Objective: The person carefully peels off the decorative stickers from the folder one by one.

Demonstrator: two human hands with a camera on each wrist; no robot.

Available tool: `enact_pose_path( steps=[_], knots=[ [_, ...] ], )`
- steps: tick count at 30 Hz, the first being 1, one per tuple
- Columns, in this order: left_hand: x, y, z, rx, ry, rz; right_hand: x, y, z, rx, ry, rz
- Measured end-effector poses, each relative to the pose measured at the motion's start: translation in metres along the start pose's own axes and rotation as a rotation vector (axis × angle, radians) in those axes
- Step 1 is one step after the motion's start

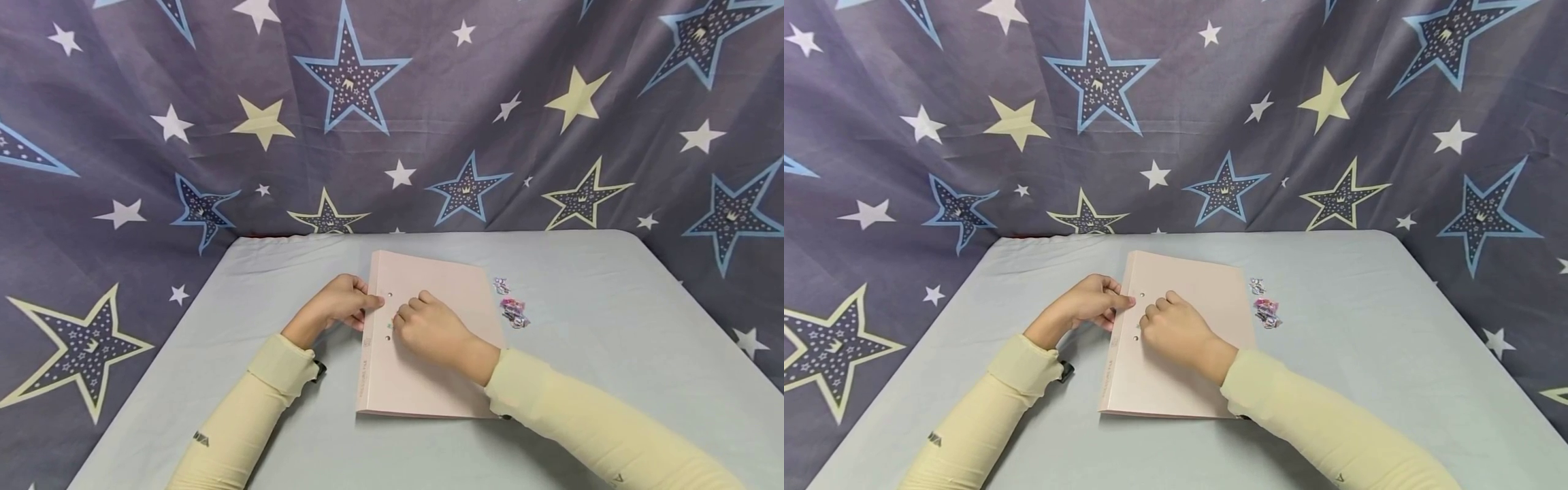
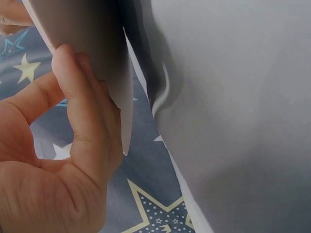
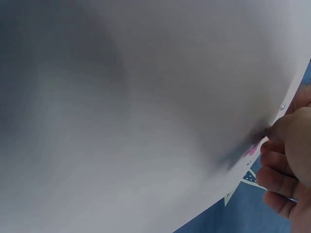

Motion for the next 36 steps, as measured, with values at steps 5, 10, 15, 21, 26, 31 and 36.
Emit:
enact_pose_path(
  steps=[5, 10, 15, 21, 26, 31, 36],
  knots=[
    [0.0007, 0.0003, 0.0000, 0.002, -0.001, -0.001, -0.0028, -0.0016, 0.0001, 0.020, -0.004, -0.004],
    [0.0006, 0.0003, 0.0002, 0.004, 0.003, -0.003, -0.0037, -0.0003, 0.0017, 0.015, 0.006, 0.011],
    [0.0015, 0.0004, -0.0002, 0.006, 0.003, -0.007, -0.0029, 0.0016, 0.0025, -0.010, 0.019, 0.021],
    [0.0016, 0.0000, -0.0005, 0.006, 0.002, 0.002, 0.0003, 0.0023, 0.0030, -0.012, 0.034, 0.030],
    [0.0005, 0.0000, 0.0002, 0.003, 0.003, 0.005, 0.0005, 0.0028, 0.0032, -0.009, 0.033, 0.030],
    [-0.0003, 0.0005, 0.0007, -0.004, 0.005, -0.004, 0.0000, 0.0022, 0.0030, -0.002, 0.034, 0.028],
    [0.0002, 0.0003, 0.0000, -0.003, 0.003, -0.010, 0.0014, 0.0018, 0.0026, 0.000, 0.041, 0.031]
  ],
)
Point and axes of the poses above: each hand's wrist, its own z-axis towards the middle knuckle, its own y-axis out of the palm, x = y × z, the point moved 10 cm from there along z, towards the middle knuckle, and after that the axes turned 11 degrees about y, right-handed, at the moved point
